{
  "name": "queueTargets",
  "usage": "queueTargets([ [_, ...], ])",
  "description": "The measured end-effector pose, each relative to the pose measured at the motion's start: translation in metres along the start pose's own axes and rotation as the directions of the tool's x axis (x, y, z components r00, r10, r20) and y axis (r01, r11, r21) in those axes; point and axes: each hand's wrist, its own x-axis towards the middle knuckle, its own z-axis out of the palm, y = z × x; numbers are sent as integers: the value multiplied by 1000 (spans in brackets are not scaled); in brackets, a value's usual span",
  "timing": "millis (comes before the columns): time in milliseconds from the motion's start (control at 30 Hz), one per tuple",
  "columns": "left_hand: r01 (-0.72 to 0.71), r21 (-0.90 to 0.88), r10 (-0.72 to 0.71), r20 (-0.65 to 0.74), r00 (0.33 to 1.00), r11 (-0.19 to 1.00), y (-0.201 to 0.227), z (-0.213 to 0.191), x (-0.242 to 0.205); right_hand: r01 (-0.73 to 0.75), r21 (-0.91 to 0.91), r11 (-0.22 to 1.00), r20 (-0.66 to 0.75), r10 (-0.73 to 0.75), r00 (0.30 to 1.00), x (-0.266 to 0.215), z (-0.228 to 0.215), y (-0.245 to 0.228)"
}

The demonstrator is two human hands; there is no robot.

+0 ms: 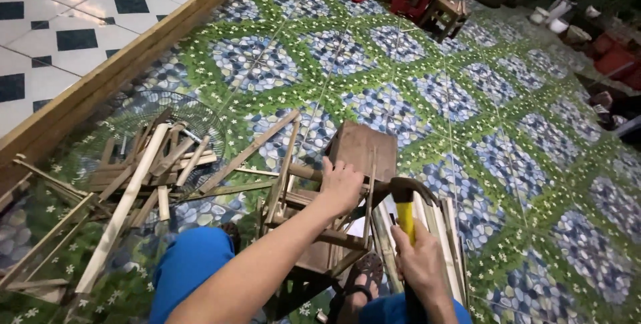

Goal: The person assembles a small wooden frame by hand, using a hammer to tap joints into place. They repeatedly adjust the frame and strike it to secure the connections.

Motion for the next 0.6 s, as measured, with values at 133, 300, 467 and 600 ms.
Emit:
queueTargets([
  [133,23,57,-28,92,995,998,-7,3,-9,40,-339,940,-5,-45,999,12,9,5],
  [300,-41,-9,39,-156,987,999,-15,23,-15,89,-221,971,-2,-92,996,13,17,-6],
  [467,-26,-34,20,-174,985,999,-13,26,-10,82,-198,977,13,-81,997,17,17,-9],
  [600,-88,-164,42,-265,963,982,-15,23,-14,3,-188,982,30,3,1000,13,19,-22],
])
